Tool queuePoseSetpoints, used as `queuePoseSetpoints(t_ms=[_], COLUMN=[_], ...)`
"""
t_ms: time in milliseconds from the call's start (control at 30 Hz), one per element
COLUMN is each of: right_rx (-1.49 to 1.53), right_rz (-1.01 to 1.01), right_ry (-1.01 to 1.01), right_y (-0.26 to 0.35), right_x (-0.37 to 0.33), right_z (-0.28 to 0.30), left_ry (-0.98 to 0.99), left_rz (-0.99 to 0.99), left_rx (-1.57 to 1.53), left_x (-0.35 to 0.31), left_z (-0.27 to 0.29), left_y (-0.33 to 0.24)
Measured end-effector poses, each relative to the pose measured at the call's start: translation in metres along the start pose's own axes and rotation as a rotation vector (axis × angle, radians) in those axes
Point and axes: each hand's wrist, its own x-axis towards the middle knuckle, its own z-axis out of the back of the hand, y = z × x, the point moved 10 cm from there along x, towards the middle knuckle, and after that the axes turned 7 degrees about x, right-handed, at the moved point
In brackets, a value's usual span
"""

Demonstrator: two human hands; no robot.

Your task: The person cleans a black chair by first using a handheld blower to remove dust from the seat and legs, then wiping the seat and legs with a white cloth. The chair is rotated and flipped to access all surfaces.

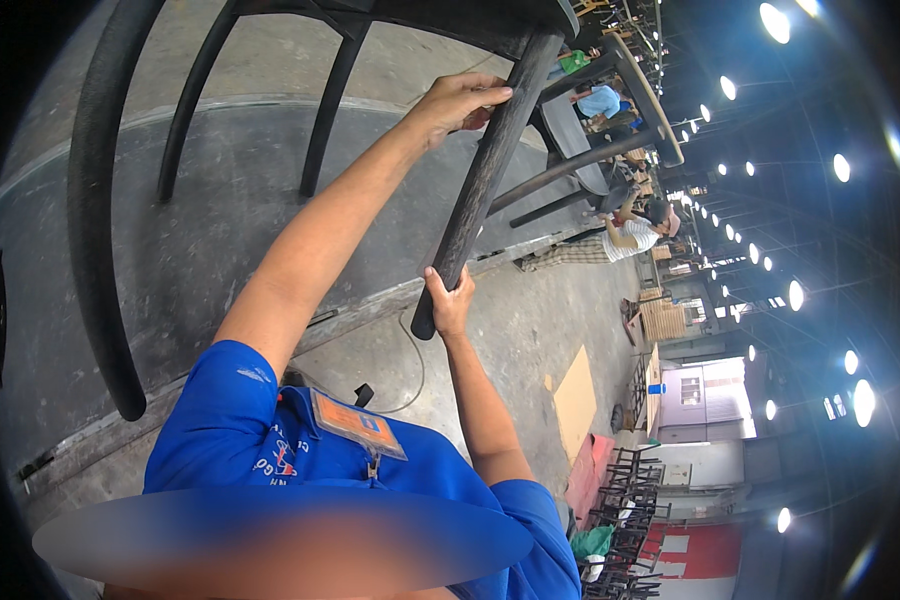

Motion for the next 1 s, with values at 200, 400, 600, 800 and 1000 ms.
queuePoseSetpoints(t_ms=[200,400,600,800,1000], right_rx=[0.044,0.024,0.019,0.173,0.112], right_rz=[-0.020,0.042,0.135,0.061,0.128], right_ry=[0.018,0.025,-0.033,0.037,0.058], right_y=[0.002,0.013,0.017,0.016,0.039], right_x=[0.001,0.004,0.005,0.012,0.029], right_z=[-0.004,-0.008,-0.004,-0.011,-0.019], left_ry=[-0.051,-0.220,-0.368,-0.408,-0.320], left_rz=[-0.020,-0.168,-0.146,0.151,0.564], left_rx=[0.068,0.364,0.280,-0.079,0.047], left_x=[-0.008,0.004,-0.021,-0.139,-0.286], left_z=[0.004,0.013,0.037,0.056,0.104], left_y=[-0.003,-0.032,0.009,0.131,0.201])
